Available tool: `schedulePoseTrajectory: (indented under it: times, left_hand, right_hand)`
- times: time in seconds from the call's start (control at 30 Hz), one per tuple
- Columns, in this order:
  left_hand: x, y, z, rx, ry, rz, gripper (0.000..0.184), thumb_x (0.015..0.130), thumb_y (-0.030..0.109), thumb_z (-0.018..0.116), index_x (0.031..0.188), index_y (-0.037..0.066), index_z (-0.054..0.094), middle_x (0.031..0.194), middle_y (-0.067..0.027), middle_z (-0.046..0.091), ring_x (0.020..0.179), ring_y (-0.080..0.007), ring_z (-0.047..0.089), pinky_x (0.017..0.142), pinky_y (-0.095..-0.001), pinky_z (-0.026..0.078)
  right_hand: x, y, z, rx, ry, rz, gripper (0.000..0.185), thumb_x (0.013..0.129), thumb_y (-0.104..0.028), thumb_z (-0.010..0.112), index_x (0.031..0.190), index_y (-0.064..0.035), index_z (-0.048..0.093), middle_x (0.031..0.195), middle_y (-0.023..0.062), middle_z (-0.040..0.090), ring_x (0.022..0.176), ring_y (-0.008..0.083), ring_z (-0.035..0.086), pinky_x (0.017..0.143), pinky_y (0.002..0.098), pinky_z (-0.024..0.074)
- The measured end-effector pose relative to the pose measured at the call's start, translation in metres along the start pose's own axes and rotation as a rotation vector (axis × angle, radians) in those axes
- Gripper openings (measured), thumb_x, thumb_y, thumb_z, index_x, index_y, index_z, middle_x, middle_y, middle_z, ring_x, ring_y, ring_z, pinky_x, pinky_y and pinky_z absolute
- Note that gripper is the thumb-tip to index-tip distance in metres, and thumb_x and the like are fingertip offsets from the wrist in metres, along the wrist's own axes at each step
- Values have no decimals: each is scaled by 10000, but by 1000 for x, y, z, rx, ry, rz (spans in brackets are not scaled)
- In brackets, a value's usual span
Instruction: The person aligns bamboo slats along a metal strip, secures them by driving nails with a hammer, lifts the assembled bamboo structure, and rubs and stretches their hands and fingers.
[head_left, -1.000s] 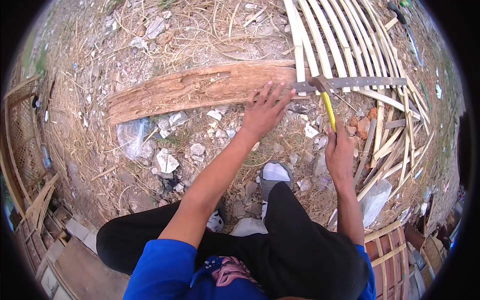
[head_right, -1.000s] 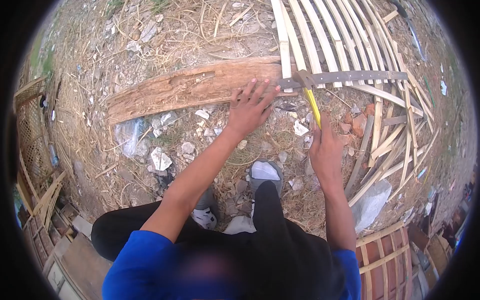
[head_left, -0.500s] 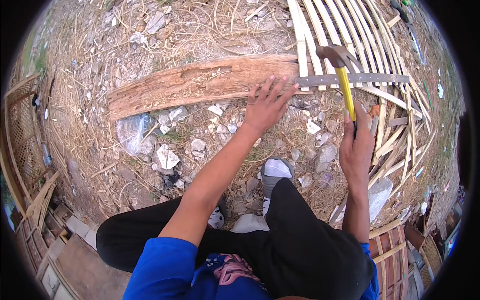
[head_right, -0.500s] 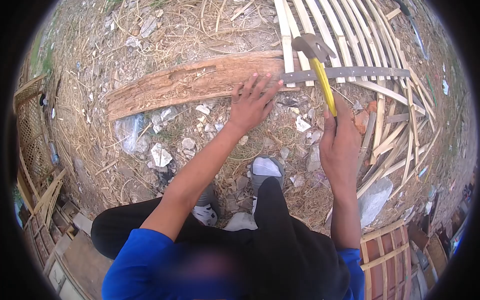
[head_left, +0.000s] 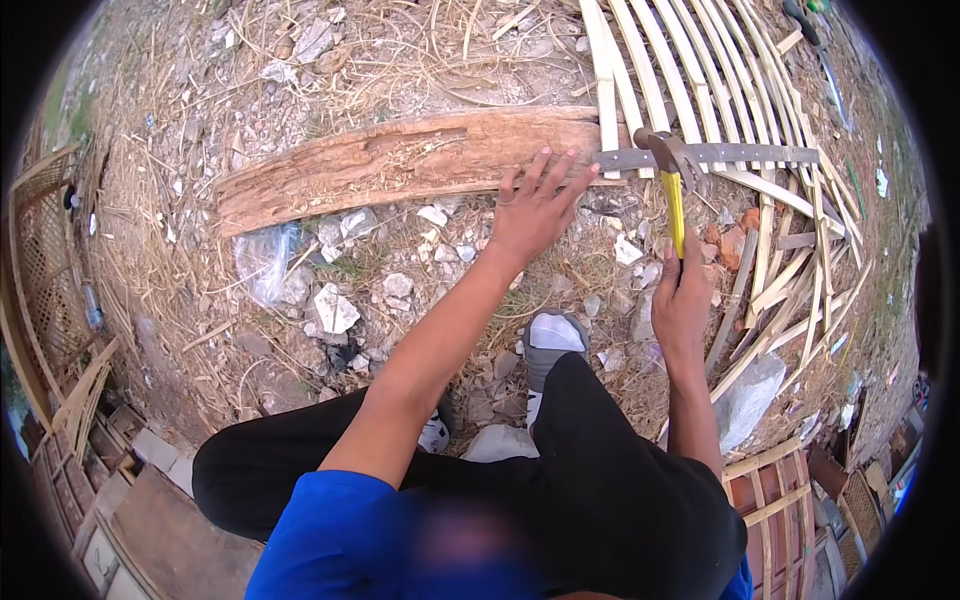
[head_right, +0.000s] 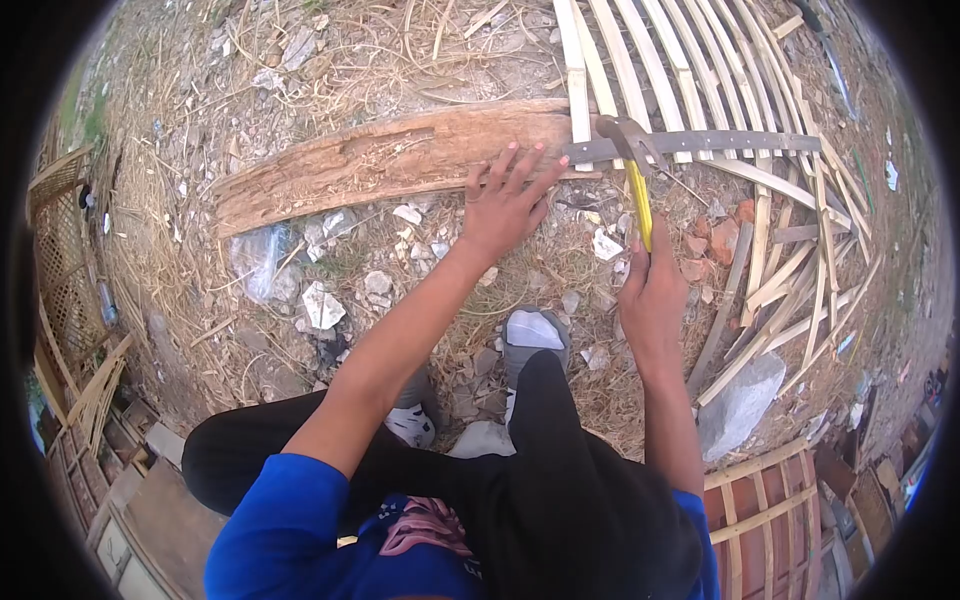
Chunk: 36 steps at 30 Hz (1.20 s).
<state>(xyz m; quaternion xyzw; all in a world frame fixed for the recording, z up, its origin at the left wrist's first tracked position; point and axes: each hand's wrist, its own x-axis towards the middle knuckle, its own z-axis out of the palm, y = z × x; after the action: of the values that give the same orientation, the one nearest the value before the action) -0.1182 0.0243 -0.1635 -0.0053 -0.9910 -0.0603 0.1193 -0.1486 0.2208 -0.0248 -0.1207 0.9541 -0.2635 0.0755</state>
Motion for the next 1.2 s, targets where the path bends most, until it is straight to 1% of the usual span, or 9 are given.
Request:
schedulePoseTrajectory:
  times: [0.27, 0.37, 0.43, 0.5, 0.6, 0.7, 0.97, 1.07, 1.2]
  left_hand:
    - [1, 0, 1, -55, 24, -19, 654, 838, 323, 654, 1440, 406, 411, 1479, 62, 385, 1374, -183, 314, 1090, -449, 203]
    - [-1, 1, 2, -59, 15, -18, 657, 837, 321, 655, 1440, 408, 410, 1484, 67, 381, 1376, -182, 312, 1096, -449, 192]
    - [-1, 1, 2, -52, 13, -14, 642, 841, 336, 653, 1435, 404, 419, 1477, 64, 388, 1377, -181, 304, 1091, -452, 185]
    - [-1, -1, -2, -30, 21, 3, 612, 851, 366, 648, 1426, 393, 440, 1459, 54, 406, 1377, -180, 290, 1077, -459, 177]
    - [0, 2, 0, 21, 44, 5, 610, 853, 367, 643, 1427, 398, 438, 1459, 61, 408, 1381, -181, 286, 1083, -457, 175]
    - [-1, 2, -1, 14, 20, -9, 613, 848, 362, 642, 1426, 406, 440, 1469, 69, 402, 1385, -175, 283, 1092, -452, 169]
    - [0, 0, 1, -9, 33, -12, 629, 835, 341, 647, 1425, 402, 441, 1465, 68, 404, 1375, -174, 301, 1096, -446, 169]
    - [1, 1, 1, -22, 23, -12, 634, 836, 342, 648, 1430, 396, 434, 1462, 67, 406, 1376, -172, 301, 1096, -450, 167]
    - [-1, 2, 2, -20, -2, -15, 640, 844, 349, 646, 1440, 392, 416, 1460, 68, 405, 1382, -170, 296, 1100, -454, 161]
  right_hand:
    - [15, -18, -19, -51, -119, 27, 348, 995, -111, 510, 1323, 5, 505, 952, 234, 663, 738, 344, 659, 632, 404, 496]
    - [31, -49, -52, 83, 137, -88, 351, 1016, -135, 487, 1336, 9, 488, 920, 198, 660, 708, 255, 635, 610, 366, 484]
    - [22, -42, -50, 388, 220, -87, 357, 1026, -144, 470, 1346, 13, 474, 890, 177, 651, 683, 209, 600, 593, 342, 472]
    - [9, -1, -16, 311, 273, -199, 373, 1014, -109, 474, 1364, 17, 455, 855, 224, 642, 655, 259, 629, 576, 373, 476]
    - [0, 21, 8, -103, -207, 52, 381, 989, -68, 489, 1359, 17, 460, 900, 286, 646, 729, 382, 664, 609, 434, 495]
    - [-2, 7, 3, -30, -53, 14, 385, 967, -47, 506, 1344, 21, 473, 955, 318, 638, 829, 455, 648, 650, 479, 500]
    - [-2, 6, 11, -58, -181, 75, 366, 966, -86, 536, 1322, -5, 508, 995, 278, 653, 853, 437, 653, 668, 467, 507]
    - [17, -16, -15, -123, -182, 103, 365, 986, -115, 525, 1337, -20, 499, 952, 242, 666, 770, 372, 670, 626, 415, 503]
    - [25, -34, -45, 325, 184, -139, 364, 1036, -162, 461, 1366, -9, 466, 762, 43, 546, 567, 109, 470, 492, 281, 370]
